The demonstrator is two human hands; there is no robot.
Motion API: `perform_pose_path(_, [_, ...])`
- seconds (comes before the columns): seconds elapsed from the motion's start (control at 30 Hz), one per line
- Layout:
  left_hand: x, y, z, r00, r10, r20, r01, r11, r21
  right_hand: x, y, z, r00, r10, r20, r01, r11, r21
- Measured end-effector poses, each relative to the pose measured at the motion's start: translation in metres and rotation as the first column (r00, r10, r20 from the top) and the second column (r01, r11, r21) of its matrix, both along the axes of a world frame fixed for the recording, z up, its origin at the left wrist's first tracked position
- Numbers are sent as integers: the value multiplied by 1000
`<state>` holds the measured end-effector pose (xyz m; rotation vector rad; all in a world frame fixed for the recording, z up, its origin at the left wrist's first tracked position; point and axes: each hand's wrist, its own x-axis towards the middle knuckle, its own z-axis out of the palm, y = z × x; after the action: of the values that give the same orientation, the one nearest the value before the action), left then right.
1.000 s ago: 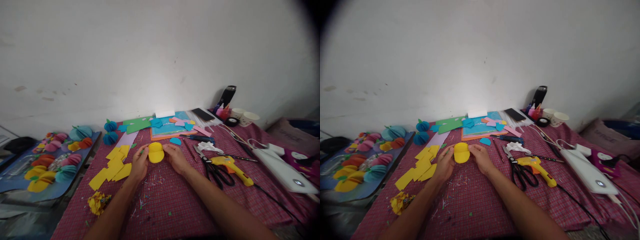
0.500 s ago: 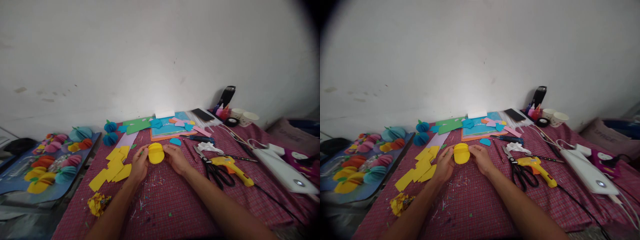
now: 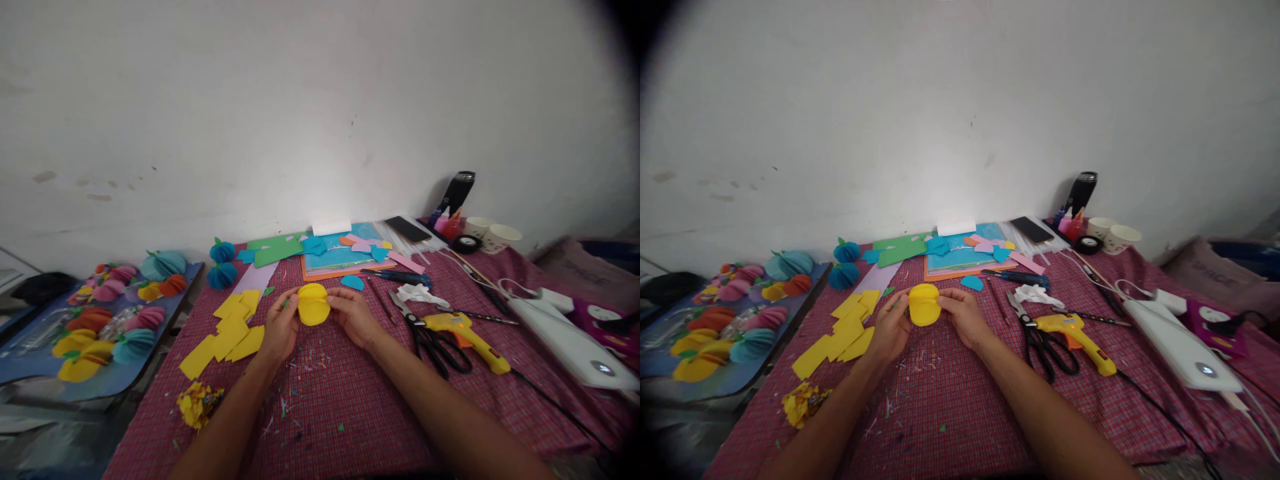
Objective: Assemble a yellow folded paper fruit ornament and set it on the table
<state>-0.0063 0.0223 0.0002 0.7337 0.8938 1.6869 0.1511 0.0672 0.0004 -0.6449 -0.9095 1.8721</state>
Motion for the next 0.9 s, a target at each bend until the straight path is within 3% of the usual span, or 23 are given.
perform_pose_path(0.6, [-2, -2, -2, 998, -57, 9, 57, 998, 0, -2, -1, 1, 999, -15, 40, 15, 1000, -7])
perform_pose_path(0.9, [-1, -3, -7, 985, -82, -155, 78, 996, -31, -5, -2, -6, 981, -67, 181, 47, 992, 113])
